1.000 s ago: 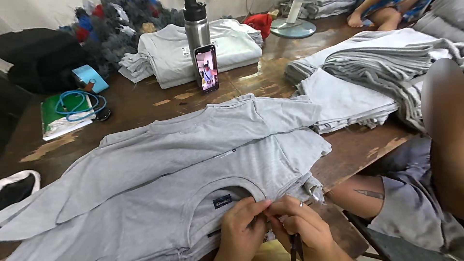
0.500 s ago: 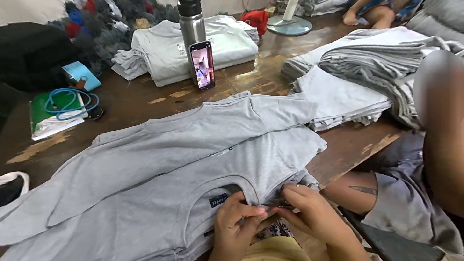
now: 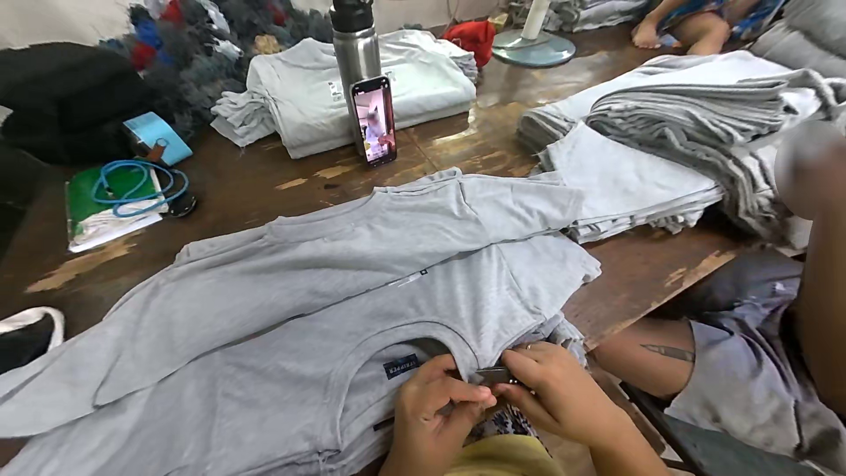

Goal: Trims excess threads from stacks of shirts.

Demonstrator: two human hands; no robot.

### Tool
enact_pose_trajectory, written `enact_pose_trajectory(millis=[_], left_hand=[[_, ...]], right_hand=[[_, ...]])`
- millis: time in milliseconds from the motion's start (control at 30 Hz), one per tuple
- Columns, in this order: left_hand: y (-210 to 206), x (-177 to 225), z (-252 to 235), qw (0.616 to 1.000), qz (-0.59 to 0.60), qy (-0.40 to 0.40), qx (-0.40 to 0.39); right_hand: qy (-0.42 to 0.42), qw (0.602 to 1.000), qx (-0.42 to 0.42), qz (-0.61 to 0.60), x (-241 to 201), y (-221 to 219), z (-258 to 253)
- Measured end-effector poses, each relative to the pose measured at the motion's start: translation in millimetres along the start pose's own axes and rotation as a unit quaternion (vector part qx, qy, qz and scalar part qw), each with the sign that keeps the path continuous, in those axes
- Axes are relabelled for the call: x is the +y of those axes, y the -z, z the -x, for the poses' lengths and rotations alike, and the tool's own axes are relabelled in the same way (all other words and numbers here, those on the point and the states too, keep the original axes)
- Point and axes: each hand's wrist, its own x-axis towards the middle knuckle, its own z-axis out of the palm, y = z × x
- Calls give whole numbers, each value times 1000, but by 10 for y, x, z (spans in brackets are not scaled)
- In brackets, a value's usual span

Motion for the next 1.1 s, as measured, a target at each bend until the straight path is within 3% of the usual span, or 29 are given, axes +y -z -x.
enact_pose_trajectory(millis=[100, 200, 333, 433, 533, 600, 700, 833, 967, 1100], left_hand=[[21, 123, 35, 997, -65, 12, -33], [-64, 347, 90, 957, -275, -18, -87], [-153, 423, 106, 890, -420, -73, -161], [-135, 282, 106, 902, -404, -92, -120], [-120, 173, 112, 951, -302, -55, -27], [-84, 155, 83, 981, -191, -2, 27], [-37, 130, 51, 991, -104, 45, 73], [-54, 160, 14, 988, -94, 94, 77], [-92, 136, -32, 986, -135, 78, 62], [-68, 181, -77, 989, -79, 101, 68]], right_hand=[[-36, 994, 36, -92, -47, 63, -22], [-80, 970, 88, -213, -128, 37, -135], [-139, 941, -8, -307, -148, -81, -348], [-119, 945, -40, -303, -95, -58, -395], [-108, 944, 71, -303, -110, -108, -320], [-132, 920, 159, -334, -133, -153, -283], [-166, 862, 221, -425, -203, -201, -315], [-183, 804, 224, -519, -313, -335, -306], [-183, 805, 220, -520, -330, -375, -273], [-176, 812, 214, -514, -321, -379, -258]])
